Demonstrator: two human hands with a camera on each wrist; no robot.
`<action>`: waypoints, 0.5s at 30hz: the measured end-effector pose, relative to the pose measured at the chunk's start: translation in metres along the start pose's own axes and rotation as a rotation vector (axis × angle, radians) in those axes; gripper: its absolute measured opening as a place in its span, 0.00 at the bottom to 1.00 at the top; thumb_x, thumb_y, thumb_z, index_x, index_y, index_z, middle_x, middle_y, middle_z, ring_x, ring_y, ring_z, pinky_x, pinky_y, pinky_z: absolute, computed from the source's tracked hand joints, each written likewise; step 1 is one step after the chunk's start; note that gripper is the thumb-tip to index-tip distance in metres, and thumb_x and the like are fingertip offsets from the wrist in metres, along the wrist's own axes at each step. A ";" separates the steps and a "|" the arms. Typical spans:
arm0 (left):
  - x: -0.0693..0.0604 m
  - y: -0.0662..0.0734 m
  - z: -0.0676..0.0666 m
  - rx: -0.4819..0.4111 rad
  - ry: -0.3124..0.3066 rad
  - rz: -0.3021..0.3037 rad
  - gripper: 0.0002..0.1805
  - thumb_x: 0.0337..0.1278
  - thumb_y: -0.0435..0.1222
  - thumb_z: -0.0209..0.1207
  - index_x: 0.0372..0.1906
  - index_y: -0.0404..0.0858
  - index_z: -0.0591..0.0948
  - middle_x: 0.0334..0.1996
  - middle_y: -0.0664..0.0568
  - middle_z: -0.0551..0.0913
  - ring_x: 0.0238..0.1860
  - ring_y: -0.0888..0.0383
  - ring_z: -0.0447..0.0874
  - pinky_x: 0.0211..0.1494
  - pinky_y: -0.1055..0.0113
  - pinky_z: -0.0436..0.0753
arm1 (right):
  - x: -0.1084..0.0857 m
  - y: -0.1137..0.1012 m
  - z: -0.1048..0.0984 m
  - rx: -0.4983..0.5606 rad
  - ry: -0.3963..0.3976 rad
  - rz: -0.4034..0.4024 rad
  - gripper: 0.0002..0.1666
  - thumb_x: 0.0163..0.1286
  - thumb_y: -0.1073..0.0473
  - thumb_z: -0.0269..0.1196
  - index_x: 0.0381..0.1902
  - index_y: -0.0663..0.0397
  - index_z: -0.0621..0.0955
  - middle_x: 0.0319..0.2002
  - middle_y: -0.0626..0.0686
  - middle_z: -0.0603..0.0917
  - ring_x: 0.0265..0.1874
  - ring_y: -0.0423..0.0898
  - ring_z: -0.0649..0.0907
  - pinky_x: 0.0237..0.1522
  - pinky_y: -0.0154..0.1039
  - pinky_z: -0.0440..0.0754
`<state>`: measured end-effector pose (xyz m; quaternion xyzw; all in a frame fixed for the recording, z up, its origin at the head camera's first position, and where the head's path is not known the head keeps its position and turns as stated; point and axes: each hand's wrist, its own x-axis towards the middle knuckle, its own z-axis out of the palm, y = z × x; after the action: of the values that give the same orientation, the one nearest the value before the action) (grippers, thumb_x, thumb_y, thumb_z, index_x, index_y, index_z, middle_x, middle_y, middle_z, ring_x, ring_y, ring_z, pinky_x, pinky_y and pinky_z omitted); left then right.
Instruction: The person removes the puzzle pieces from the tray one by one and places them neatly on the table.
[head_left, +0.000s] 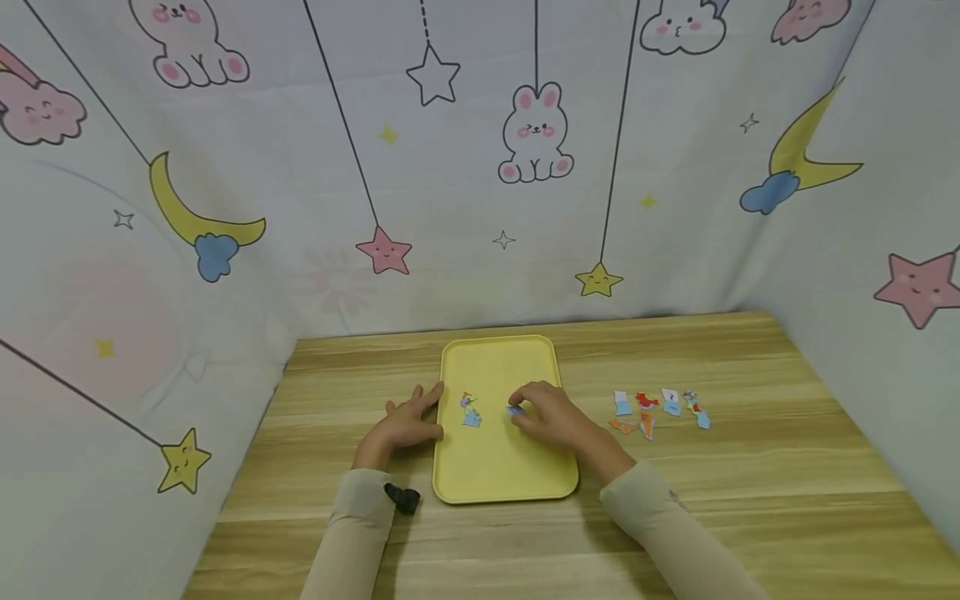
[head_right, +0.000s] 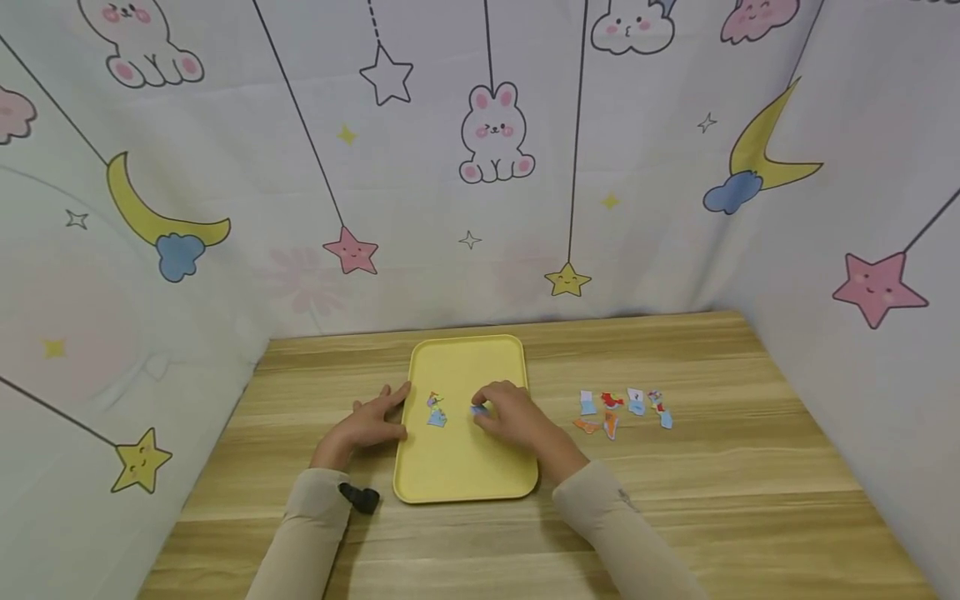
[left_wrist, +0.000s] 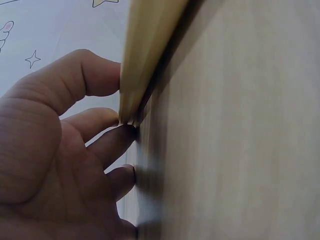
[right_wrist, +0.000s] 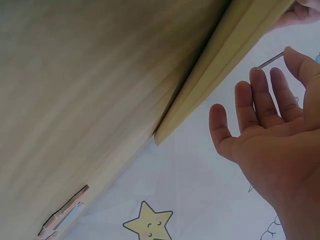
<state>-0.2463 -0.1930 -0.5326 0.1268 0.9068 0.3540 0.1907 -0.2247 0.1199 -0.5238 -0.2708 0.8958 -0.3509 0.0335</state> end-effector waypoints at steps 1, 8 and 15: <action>0.000 0.000 0.000 0.002 0.000 0.000 0.55 0.50 0.37 0.67 0.85 0.40 0.57 0.81 0.39 0.59 0.85 0.40 0.38 0.76 0.28 0.23 | -0.001 0.000 0.000 -0.011 0.002 -0.008 0.13 0.76 0.60 0.65 0.53 0.59 0.85 0.56 0.58 0.87 0.62 0.60 0.80 0.66 0.65 0.72; 0.000 0.000 0.000 -0.002 -0.001 -0.004 0.55 0.50 0.37 0.67 0.85 0.40 0.57 0.82 0.39 0.58 0.85 0.40 0.38 0.76 0.29 0.23 | -0.009 0.002 0.000 -0.124 0.010 -0.075 0.11 0.74 0.60 0.67 0.51 0.58 0.85 0.54 0.56 0.88 0.58 0.58 0.82 0.59 0.62 0.74; 0.001 0.000 0.001 0.003 0.000 -0.009 0.55 0.50 0.37 0.68 0.85 0.41 0.57 0.82 0.39 0.58 0.85 0.40 0.38 0.76 0.28 0.23 | -0.018 0.002 -0.002 -0.149 0.036 -0.093 0.11 0.73 0.61 0.68 0.51 0.58 0.85 0.52 0.55 0.88 0.56 0.56 0.82 0.59 0.61 0.75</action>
<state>-0.2466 -0.1925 -0.5332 0.1230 0.9078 0.3519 0.1921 -0.2111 0.1316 -0.5255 -0.3074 0.9063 -0.2894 -0.0193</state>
